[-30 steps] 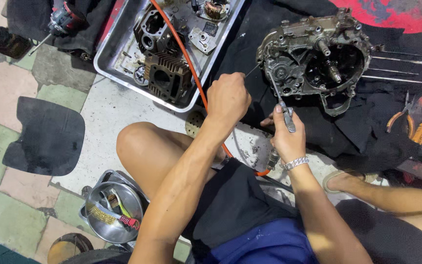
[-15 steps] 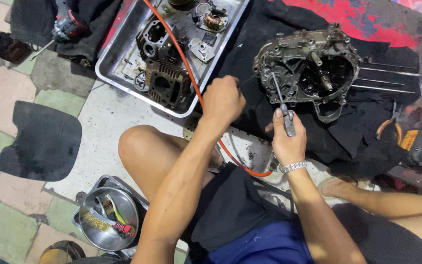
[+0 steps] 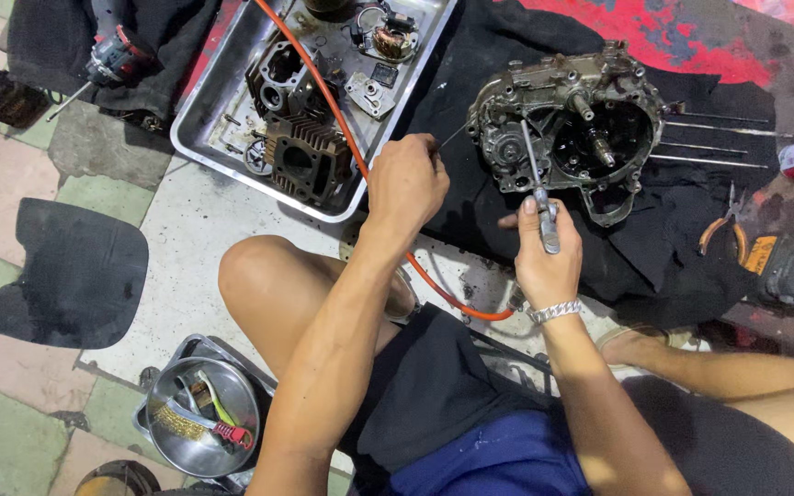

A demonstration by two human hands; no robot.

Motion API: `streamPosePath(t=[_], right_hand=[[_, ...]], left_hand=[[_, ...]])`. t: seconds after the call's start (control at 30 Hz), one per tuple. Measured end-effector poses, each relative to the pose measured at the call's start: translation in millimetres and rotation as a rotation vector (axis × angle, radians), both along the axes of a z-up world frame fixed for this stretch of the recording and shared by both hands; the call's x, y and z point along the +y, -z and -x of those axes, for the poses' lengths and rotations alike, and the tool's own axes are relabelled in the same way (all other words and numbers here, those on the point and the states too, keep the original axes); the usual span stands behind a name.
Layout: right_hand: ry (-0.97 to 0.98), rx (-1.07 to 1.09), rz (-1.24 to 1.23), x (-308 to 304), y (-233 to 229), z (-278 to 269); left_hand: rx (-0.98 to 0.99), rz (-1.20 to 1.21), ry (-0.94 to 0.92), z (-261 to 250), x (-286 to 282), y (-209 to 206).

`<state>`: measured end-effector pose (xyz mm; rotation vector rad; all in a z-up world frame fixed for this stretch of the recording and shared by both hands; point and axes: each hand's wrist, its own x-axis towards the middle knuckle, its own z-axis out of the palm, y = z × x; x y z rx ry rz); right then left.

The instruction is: The person works on a disassembled engine casing, using a screwdriver to adjust internal components and a pneumatic air gun to blow out debris. The person handles the engine casing, a screwdriver, and an air gun while seated at a workbench.

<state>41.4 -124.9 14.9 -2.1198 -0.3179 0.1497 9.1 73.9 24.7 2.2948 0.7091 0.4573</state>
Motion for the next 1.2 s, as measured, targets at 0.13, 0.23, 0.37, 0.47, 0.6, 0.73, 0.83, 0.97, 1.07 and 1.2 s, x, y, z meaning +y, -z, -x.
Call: streamPosePath(t=[0.13, 0.23, 0.37, 0.47, 0.6, 0.73, 0.83, 0.97, 1.07, 1.2], right_hand=[[0.030, 0.002, -0.094, -5.6, 6.7, -3.9], [0.028, -0.063, -0.091, -7.6, 8.8, -4.8], [0.157, 0.101, -0.151, -9.1, 5.4, -4.5], [0.151, 0.140, -0.208, -13.7, 5.3, -7.4], [0.193, 0.179, -0.250, -17.4, 8.0, -8.1], [0.238, 0.220, -0.296, -28.1, 16.2, -8.9], [0.235, 0.234, -0.337, -37.7, 24.3, -6.9], [0.190, 0.221, -0.391, -45.4, 31.1, -6.4], [0.228, 0.244, -0.353, -44.8, 27.9, -5.9], [0.173, 0.262, -0.343, -41.1, 20.5, -7.6]], left_hand=[[-0.003, -0.001, -0.016, 1.4, -0.6, -2.9], [0.008, -0.006, -0.019, 0.0, -2.0, -5.5], [-0.013, -0.006, -0.028, 1.6, -1.2, -7.6], [-0.014, 0.010, -0.028, 3.3, -2.7, -8.4], [-0.008, 0.005, -0.012, 3.5, -2.7, -11.5], [0.010, 0.038, -0.034, 3.1, -3.7, -13.1], [0.016, 0.048, -0.051, 3.7, -5.8, -14.2], [-0.024, 0.052, -0.024, 3.4, -10.4, -13.4], [-0.011, 0.076, 0.003, 2.5, -14.7, -12.1], [-0.005, 0.096, 0.027, 1.7, -19.1, -10.8]])
